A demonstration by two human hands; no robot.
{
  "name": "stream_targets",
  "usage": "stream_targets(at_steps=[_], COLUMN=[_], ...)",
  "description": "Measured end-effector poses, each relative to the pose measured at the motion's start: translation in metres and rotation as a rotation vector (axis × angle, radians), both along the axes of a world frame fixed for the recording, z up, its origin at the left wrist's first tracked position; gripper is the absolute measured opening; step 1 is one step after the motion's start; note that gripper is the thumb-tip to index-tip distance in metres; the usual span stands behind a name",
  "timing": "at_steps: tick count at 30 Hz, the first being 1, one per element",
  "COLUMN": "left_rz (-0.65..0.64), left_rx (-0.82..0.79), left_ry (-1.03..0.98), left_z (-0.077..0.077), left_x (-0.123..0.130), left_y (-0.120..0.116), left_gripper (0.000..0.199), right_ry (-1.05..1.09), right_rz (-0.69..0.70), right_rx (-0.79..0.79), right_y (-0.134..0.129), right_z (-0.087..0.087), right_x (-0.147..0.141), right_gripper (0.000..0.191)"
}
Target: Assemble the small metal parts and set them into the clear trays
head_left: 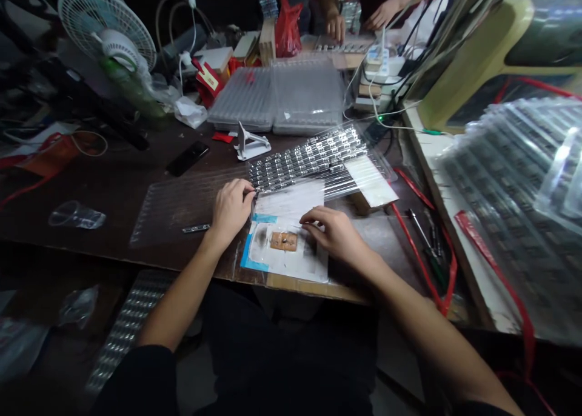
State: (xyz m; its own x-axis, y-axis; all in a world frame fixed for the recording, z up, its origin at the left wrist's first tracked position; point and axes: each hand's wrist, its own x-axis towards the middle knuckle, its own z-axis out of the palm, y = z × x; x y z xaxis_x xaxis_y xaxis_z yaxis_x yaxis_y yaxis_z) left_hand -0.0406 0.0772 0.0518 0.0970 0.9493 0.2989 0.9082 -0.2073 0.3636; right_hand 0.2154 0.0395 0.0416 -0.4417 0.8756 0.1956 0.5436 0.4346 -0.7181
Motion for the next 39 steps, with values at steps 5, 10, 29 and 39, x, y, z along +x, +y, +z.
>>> stream_targets(at_steps=[5, 10, 29, 39], left_rz=[-0.170, -0.267, -0.390, -0.395], left_rx=[-0.087, -0.113, -0.034, -0.033], left_ry=[-0.335, -0.414, -0.344, -0.301], left_z=[-0.007, -0.028, -0.039, -0.040], left_x=[0.007, 0.019, 0.018, 0.018], left_y=[-0.048, -0.076, -0.077, -0.077], left_gripper=[0.009, 0.014, 0.010, 0.009], right_ry=[0.014, -0.016, -0.065, -0.077], right_rz=[0.087, 0.041, 0.018, 0.051], right_rx=[-0.065, -0.090, -0.124, -0.111], right_y=[-0.010, -0.008, -0.007, -0.008], right_z=[-0.011, -0.015, -0.012, -0.013], right_x=[-0.026, -0.030, -0.030, -0.031], right_gripper=[0.016, 0.018, 0.015, 0.017])
